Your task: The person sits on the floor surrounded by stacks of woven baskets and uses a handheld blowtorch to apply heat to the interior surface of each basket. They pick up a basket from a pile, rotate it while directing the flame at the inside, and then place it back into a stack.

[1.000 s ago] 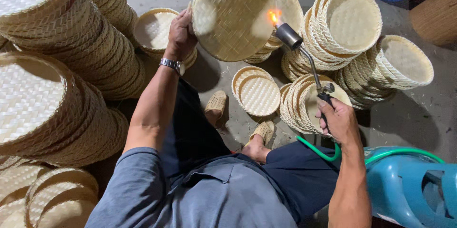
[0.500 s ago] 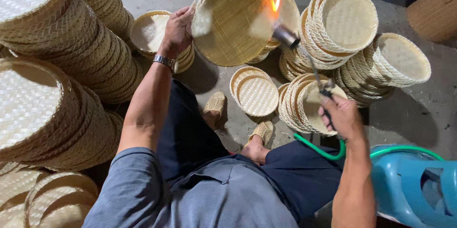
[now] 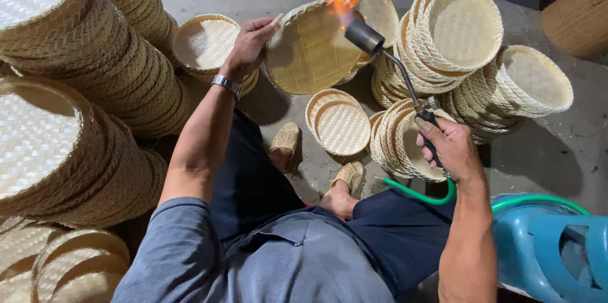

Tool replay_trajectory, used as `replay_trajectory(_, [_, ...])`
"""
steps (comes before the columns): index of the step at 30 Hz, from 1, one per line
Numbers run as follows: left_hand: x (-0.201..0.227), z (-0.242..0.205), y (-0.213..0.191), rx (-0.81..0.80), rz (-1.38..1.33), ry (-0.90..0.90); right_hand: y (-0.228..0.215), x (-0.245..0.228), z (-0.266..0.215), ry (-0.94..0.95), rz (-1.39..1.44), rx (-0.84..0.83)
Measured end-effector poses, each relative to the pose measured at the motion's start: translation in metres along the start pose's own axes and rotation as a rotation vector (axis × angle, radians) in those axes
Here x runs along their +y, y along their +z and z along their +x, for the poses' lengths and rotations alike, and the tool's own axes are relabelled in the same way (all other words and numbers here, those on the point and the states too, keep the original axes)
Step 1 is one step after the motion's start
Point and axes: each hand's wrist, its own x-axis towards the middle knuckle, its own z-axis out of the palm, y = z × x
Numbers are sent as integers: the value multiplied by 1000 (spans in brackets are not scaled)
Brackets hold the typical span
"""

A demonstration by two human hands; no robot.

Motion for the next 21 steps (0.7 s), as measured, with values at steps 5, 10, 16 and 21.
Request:
replay_trajectory(5, [-4,2,-6,28,160,0,6,6,1,55,-9,48])
replay_trajectory(10, [0,-2,-12,48,125,19,1,34,-2,46,112,46])
replay_trajectory(16, [4,-16,-2,54,-260,5,15,58,-6,241,88,93])
replay_trajectory(21, [-37,-16,-1,86,-259,-16,16,20,-4,64,154,33])
